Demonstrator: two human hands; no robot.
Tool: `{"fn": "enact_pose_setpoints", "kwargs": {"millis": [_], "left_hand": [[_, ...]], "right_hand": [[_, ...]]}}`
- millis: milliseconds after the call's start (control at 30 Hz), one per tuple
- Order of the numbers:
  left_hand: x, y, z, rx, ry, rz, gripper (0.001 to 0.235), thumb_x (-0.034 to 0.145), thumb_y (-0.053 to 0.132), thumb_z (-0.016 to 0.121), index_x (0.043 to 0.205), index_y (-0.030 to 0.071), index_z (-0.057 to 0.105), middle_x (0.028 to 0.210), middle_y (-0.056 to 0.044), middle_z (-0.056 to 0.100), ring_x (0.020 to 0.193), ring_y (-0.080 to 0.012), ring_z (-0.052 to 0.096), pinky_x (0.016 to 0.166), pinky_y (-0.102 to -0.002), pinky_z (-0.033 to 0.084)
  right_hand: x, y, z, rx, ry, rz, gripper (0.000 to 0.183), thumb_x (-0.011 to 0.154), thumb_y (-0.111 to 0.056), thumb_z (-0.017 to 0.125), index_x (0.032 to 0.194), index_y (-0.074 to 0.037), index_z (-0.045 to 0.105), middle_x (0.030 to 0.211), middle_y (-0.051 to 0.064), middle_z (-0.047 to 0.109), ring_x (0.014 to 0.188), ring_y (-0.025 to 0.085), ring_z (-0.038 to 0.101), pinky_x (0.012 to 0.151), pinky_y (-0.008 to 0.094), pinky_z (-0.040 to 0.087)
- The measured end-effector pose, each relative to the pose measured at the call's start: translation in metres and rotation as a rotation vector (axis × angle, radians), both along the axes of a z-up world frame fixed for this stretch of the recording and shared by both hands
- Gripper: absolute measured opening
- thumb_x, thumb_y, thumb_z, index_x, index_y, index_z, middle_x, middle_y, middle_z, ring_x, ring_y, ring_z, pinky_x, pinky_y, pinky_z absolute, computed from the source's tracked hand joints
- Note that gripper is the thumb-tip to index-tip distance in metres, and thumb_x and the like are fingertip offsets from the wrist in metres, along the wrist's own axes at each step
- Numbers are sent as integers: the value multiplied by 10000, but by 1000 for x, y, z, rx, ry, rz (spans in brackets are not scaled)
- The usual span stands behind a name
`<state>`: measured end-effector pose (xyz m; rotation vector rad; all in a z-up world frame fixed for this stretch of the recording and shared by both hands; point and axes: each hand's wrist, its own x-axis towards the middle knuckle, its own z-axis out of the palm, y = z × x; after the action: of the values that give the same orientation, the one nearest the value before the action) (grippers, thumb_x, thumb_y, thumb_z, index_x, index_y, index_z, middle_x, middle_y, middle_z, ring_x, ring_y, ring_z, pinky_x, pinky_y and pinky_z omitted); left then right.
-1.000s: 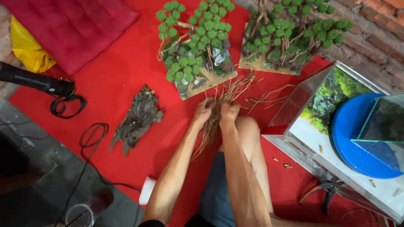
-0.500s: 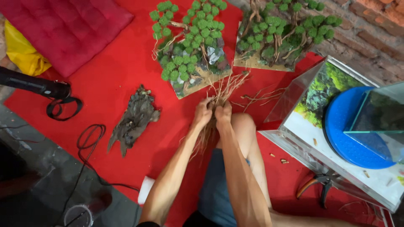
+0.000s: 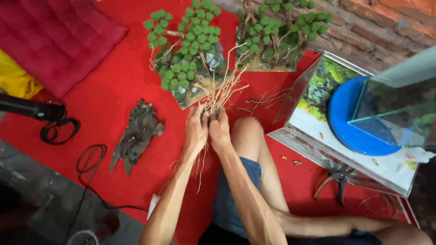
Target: The person sits on a red mat and assembles a small aquascape by attaching a piece of driftwood to a larger branch using a white adhesive. They then gather and arrange thin twigs on the floor before placing them into the glass tank.
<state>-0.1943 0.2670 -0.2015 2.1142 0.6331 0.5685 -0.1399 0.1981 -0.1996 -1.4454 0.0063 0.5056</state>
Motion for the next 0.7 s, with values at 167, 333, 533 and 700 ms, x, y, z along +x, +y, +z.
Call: {"fn": "enact_pose_setpoints", "kwargs": {"millis": [167,333,533,700], "left_hand": [[-39,-38,106,13,42,-61,319,1107,172,529,1402,92,620,1180,-219,629,1180,-484,633,1005,-549,516],[-64,-96,182,-4,3,-160,328,1125,183,481,1396,47,603,1214,-213,593,1167,-460,630,1017,-505,516],[-55,-179,204,-12,-118,-428,327,1111,210,442,1324,33,617,1214,-174,599,1139,-339,599,1016,-430,476],[-30,-254,172,-68,-11,-735,338,1068,159,492,1360,69,637,1241,-133,581,1102,-312,599,992,-409,495]], "right_hand": [[-38,-40,80,38,-91,5,482,1081,-100,505,1521,93,468,1485,381,543,1476,452,463,1223,586,361],[-71,-105,146,-40,-164,-69,504,1059,-116,567,1511,91,484,1455,410,545,1436,491,484,1205,599,370],[-89,-213,159,-53,-102,-135,449,1090,-247,493,1521,-137,435,1422,80,641,1293,139,592,1169,304,442],[-95,-289,109,133,77,-601,307,1071,-141,543,1368,-76,584,1234,124,724,1111,180,685,1039,318,538]]}}
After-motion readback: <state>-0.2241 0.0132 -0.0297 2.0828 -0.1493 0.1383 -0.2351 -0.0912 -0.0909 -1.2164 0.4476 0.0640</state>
